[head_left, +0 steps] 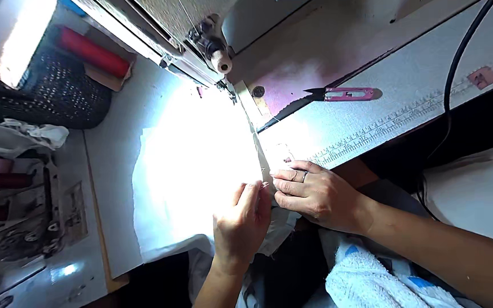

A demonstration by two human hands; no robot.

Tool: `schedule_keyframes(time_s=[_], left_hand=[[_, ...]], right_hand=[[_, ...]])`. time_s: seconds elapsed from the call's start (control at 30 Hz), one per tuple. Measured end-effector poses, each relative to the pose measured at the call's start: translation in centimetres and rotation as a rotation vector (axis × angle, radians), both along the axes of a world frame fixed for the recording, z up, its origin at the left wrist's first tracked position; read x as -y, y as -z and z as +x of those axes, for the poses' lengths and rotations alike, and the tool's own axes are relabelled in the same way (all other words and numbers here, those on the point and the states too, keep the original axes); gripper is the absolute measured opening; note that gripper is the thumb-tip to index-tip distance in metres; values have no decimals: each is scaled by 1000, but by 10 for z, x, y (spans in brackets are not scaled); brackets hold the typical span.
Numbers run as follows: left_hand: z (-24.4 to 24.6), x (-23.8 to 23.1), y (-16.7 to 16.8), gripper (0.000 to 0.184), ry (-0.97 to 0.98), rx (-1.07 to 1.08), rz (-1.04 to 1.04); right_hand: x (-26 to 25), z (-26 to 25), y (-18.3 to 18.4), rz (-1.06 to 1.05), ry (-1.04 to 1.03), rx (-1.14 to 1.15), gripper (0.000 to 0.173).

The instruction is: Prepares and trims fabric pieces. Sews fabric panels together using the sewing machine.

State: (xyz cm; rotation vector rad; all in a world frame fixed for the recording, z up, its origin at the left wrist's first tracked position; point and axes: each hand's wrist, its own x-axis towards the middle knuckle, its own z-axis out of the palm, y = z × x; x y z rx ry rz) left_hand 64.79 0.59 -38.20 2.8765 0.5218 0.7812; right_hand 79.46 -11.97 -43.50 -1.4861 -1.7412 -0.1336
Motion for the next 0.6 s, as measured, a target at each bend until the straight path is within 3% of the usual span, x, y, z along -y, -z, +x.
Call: schedule_keyframes(time_s=[0.17,0.4,0.6], left_hand=[[3,-3,-5,20,-47,-74,-156],[-1,-6,-11,16,-148,51,-615],[2,-8,-15,16,-183,5,-690]], right_hand=[[2,-2,4,24,15,-27,25],[2,-5,8,49,38,-23,26],[3,-4,9,59,44,8,25]])
